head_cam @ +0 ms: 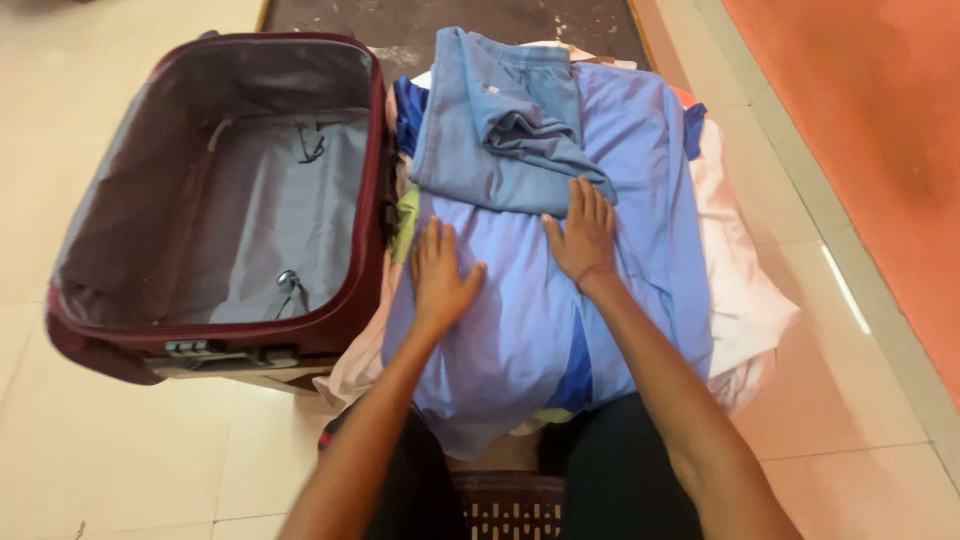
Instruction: The person folds a blue scrub top and blue trousers before placing them into a maroon suitcase.
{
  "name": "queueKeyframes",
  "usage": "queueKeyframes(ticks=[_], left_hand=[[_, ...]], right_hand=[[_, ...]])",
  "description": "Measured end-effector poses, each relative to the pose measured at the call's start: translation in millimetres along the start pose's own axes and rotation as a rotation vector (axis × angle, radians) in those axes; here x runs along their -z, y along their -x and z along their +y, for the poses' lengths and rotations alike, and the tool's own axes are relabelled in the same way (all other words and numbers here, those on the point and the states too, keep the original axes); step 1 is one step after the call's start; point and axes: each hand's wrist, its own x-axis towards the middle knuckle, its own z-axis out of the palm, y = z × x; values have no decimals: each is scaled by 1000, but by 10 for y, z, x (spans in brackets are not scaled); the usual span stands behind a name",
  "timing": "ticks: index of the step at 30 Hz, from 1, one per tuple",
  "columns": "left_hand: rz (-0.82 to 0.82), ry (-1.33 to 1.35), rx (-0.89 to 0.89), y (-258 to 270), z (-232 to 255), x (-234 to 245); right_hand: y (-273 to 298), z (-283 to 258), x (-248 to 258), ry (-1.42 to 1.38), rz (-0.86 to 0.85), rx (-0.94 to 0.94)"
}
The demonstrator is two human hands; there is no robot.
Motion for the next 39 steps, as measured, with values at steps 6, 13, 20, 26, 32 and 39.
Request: queueKeyframes(ticks=[6,13,20,26,32,39], left_hand=[[-2,-128,-22,439,243,369],[23,-55,-12,398,311,441],[155,49,-52,308,472,586],[304,555,-295,365,1424,1301],[387,841,-479,916,2072,2383],[493,897,-604,1156,2134,2600]], right_hand=[[72,-43,72,31,14,9],[91,-46,84,33,-7,0],[76,-130,179,4,-20,-45],[78,-146,192,-21,3,-64],[72,-146,198,-56,1,-93],[80,-162,217,-63,-9,-104]])
